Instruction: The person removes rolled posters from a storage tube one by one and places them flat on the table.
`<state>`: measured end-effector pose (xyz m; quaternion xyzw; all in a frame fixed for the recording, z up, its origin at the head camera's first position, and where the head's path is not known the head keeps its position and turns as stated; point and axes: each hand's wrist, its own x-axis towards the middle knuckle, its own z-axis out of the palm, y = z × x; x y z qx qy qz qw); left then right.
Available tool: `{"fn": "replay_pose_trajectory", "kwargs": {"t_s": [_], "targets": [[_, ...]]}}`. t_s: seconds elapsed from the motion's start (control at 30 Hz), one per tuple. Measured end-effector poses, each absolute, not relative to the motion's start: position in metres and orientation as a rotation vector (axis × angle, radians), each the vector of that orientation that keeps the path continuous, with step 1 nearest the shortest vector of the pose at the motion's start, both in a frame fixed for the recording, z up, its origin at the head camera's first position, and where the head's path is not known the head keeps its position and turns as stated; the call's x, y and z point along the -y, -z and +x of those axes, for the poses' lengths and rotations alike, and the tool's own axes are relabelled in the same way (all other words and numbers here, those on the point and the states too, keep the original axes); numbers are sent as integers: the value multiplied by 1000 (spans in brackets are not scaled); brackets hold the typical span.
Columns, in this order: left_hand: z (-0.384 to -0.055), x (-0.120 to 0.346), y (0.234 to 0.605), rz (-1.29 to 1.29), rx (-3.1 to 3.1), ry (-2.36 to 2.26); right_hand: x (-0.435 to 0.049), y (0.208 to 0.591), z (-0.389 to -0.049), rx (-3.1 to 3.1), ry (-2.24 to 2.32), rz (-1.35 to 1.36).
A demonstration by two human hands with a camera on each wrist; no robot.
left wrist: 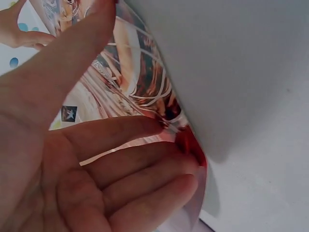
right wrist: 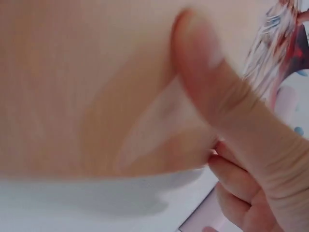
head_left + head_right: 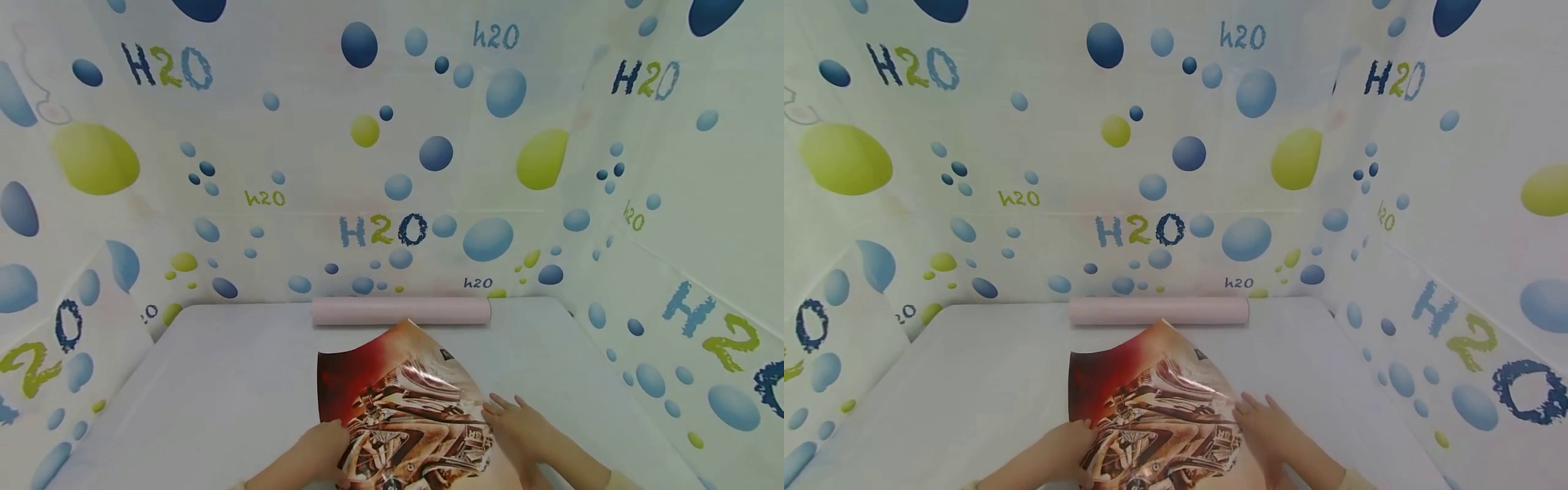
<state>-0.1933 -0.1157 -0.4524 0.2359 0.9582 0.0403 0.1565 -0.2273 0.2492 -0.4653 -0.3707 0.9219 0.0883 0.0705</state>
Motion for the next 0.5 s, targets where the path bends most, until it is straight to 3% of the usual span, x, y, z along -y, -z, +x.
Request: {"fn": "replay_pose_trajectory", "kwargs": {"t_s": [0.27,0.5], "targets": [[-178,112,451,712,-2778,-266,-238,460,-217,-2850,-550,-1024],[-171,109,458,714,-2812,-426,-228,467,-204,-2984,-474,-923]]}}
